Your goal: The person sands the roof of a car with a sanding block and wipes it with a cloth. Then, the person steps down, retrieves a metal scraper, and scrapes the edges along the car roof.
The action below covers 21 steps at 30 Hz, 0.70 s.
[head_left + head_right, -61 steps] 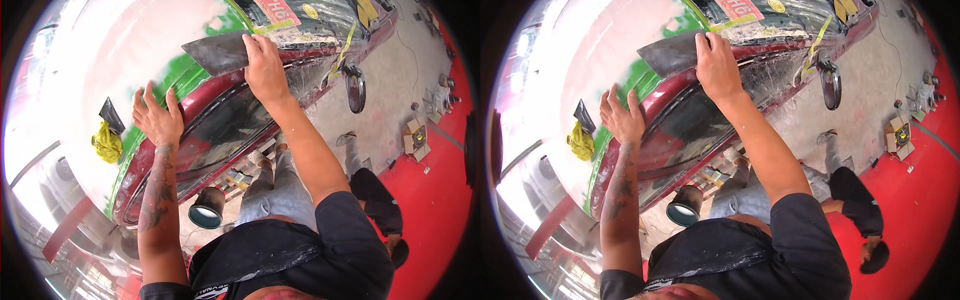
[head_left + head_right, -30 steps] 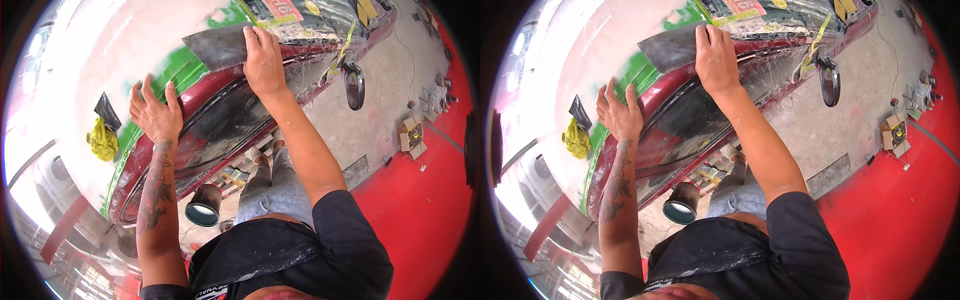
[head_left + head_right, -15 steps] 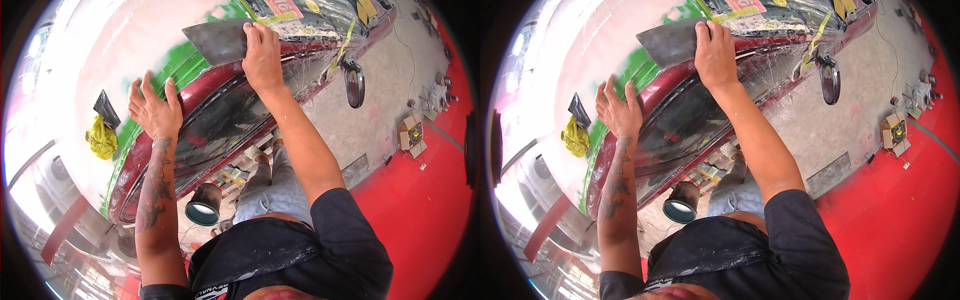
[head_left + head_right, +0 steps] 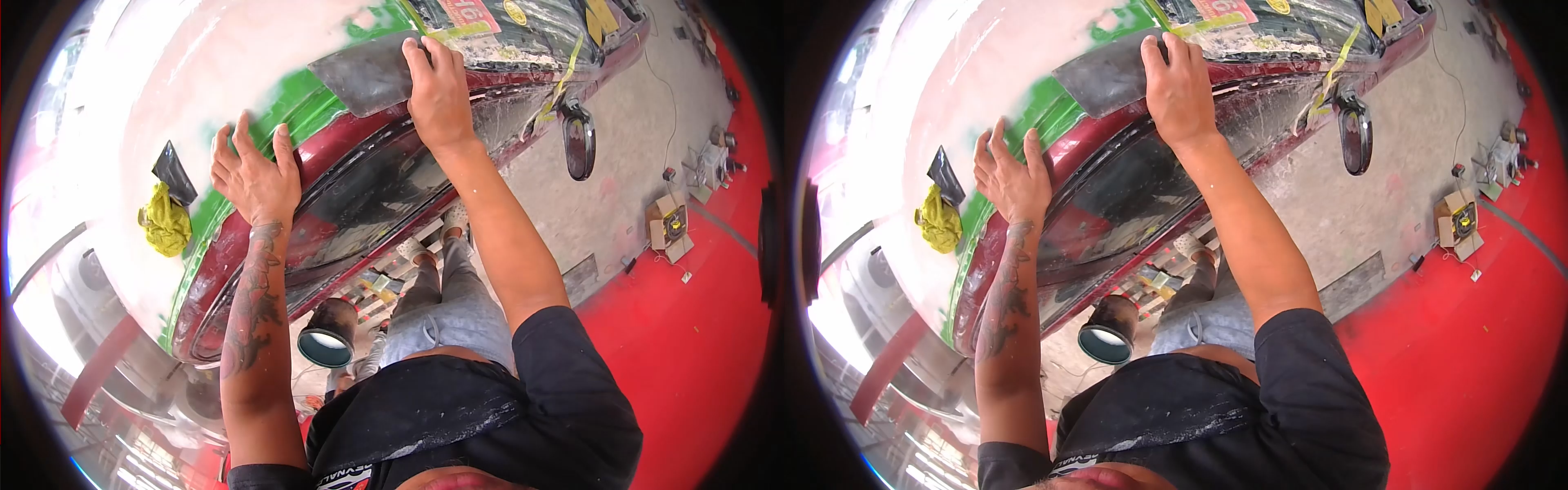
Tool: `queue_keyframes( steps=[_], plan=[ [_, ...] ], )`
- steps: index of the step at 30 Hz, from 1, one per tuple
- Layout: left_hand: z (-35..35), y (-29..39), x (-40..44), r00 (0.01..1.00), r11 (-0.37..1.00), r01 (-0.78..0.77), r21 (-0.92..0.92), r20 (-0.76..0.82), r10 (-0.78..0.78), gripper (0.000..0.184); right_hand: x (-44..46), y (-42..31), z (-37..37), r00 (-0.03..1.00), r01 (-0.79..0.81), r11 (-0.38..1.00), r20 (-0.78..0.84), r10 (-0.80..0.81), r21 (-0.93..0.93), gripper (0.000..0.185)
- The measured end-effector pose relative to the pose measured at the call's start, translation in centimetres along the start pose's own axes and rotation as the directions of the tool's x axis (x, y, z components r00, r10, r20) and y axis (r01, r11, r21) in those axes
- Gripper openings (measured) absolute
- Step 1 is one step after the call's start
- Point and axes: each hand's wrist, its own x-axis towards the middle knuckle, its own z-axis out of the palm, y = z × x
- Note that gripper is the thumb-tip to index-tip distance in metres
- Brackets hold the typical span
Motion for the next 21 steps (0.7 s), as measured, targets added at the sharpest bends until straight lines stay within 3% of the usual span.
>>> queue_keyframes(
  steps=[5, 10, 14, 16, 21],
  plan=[
    [0.1, 0.0, 0.0, 1.0, 1.0, -0.003, 0.0, -0.006, 0.003, 0.057, -0.1, 0.1, 0.1, 1.0, 0.003, 1.0, 0.004, -0.003, 0.0, 0.037],
    [0.2, -0.1, 0.1, 1.0, 1.0, 0.0, -0.023, 0.001, 0.0, 0.059, 0.1, -0.2, -0.2, 0.987, -0.128, 0.954, -0.055, 0.148, 0.273, 0.045],
    [0.1, -0.1, 0.0, 1.0, 1.0, -0.002, -0.016, 0.003, 0.002, 0.059, 0.1, -0.1, -0.1, 0.987, -0.128, 0.96, -0.065, 0.148, 0.25, 0.046],
    [0.0, 0.0, 0.0, 1.0, 1.0, -0.001, 0.013, -0.003, 0.001, 0.057, 0.1, 0.2, -0.2, 1.0, -0.021, 0.999, -0.011, 0.021, 0.048, 0.046],
    [0.1, 0.0, 0.0, 1.0, 1.0, -0.003, 0.008, 0.001, 0.003, 0.057, 0.7, 1.6, -1.5, 0.993, 0.106, 0.994, 0.043, -0.106, 0.003, 0.047]
  ],
)
